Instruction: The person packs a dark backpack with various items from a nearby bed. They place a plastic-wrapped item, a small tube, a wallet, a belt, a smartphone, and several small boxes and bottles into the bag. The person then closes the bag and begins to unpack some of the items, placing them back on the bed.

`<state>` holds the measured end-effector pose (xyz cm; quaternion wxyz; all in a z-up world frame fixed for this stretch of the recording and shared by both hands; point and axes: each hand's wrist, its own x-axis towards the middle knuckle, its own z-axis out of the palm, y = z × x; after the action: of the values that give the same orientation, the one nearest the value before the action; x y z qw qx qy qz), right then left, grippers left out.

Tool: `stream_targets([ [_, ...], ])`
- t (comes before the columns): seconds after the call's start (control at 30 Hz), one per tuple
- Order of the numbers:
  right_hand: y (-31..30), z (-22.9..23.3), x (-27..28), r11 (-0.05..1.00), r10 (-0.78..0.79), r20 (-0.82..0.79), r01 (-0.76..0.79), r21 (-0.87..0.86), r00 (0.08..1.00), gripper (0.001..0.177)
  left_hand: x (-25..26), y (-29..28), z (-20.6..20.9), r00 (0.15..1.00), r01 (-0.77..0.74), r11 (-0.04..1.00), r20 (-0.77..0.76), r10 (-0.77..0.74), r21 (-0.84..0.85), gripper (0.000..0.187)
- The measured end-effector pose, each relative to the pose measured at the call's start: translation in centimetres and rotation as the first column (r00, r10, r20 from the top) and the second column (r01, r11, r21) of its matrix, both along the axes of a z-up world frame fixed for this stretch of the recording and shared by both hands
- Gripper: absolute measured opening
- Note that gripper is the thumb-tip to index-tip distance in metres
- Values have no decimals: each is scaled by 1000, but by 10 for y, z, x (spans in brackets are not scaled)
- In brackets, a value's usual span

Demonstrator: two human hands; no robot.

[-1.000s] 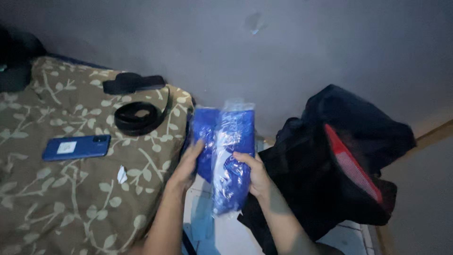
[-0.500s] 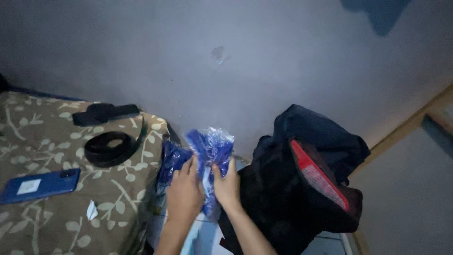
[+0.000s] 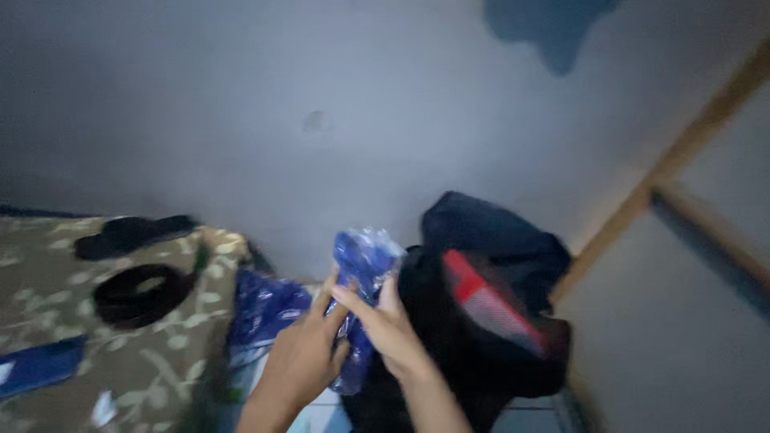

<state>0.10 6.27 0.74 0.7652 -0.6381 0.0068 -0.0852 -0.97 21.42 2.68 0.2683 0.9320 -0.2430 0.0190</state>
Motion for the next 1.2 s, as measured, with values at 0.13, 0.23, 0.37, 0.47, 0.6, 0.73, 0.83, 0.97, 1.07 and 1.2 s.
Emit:
stream_targets([
  [0.13, -29, 18, 2, 947, -238, -109, 255, 197, 965, 61, -10, -45, -12, 982, 63, 994, 185, -46, -88, 87],
  [0.23, -58, 18, 3, 890, -312, -47, 309, 335, 949, 60, -14, -69, -23, 927, 74, 932, 368, 66, -354, 102],
  [0.37, -92, 18, -2, 879, -399, 117, 343, 332, 909, 60, -18, -85, -36, 982, 164, 839, 165, -90, -518, 119],
  [0.47, -110, 27, -13, 874, -390, 141, 318, 367, 910, 66, -14, -94, -35, 984, 119, 877, 172, -43, -466, 104],
  [0.6, -126, 36, -31, 945, -252, -14, 249, 212, 968, 84, -3, -107, -25, 989, 19, 802, 131, 74, -597, 76],
  [0.73, -145, 40, -34, 939, -321, 72, 308, 150, 944, 86, -3, -140, -13, 997, 73, 782, 68, -39, -619, 82],
  [0.83, -190, 37, -34, 857, -514, 173, 492, 154, 840, 78, -9, -169, -10, 946, 232, 767, 323, -34, -599, 101],
  [0.97, -246, 16, -27, 723, -679, 310, 679, 127, 665, 64, -2, -193, 0, 908, 379, 830, 339, -247, -411, 118],
  [1.07, -273, -13, -23, 761, -620, 351, 647, 50, 702, 63, 12, -202, 4, 830, 458, 889, 349, -436, 20, 103],
  [1.2, -276, -38, -19, 832, -482, 334, 543, -114, 810, 57, 26, -206, 4, 882, 420, 877, 126, -455, 232, 78],
])
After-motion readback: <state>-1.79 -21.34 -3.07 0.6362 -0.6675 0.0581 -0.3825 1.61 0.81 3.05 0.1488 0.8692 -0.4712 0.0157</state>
